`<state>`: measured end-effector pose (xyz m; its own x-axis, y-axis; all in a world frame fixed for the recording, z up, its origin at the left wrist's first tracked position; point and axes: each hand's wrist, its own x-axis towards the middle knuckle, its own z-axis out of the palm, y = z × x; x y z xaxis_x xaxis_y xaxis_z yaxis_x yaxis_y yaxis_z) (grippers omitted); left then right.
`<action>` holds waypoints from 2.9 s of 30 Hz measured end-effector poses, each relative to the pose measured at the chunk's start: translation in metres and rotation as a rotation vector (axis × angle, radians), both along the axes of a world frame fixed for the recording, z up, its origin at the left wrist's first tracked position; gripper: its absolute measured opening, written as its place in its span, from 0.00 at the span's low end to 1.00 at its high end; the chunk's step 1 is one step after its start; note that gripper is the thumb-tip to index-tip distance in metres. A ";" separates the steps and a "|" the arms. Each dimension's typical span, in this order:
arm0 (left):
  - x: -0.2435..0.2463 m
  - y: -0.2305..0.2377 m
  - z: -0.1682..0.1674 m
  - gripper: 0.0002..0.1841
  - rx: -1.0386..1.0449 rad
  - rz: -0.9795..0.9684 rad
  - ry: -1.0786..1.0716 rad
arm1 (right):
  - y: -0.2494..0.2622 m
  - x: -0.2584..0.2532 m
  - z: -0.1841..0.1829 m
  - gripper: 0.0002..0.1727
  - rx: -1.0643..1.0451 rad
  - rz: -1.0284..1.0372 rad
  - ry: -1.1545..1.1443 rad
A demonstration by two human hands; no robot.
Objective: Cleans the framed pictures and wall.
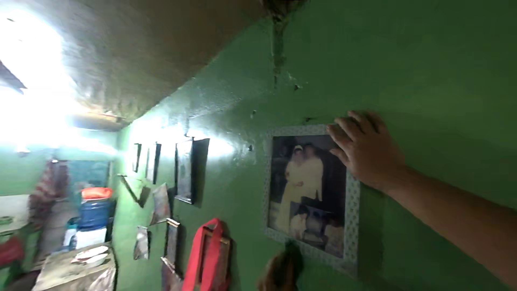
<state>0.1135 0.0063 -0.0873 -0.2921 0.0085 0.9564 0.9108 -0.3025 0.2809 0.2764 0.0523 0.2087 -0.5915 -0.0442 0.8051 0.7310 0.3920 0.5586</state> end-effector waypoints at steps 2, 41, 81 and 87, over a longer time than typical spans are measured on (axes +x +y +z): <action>-0.033 0.000 0.060 0.17 0.171 0.101 -0.088 | 0.002 0.001 0.000 0.27 0.015 0.006 0.001; -0.118 0.065 0.287 0.20 -0.030 -0.455 -0.635 | 0.005 0.005 0.000 0.26 0.097 -0.027 -0.005; -0.005 0.029 0.052 0.18 -0.006 -0.659 -1.255 | 0.000 0.005 0.003 0.26 0.022 0.022 -0.026; 0.018 0.036 0.043 0.16 -0.162 -0.350 -0.968 | -0.001 0.004 0.002 0.26 0.000 0.024 -0.019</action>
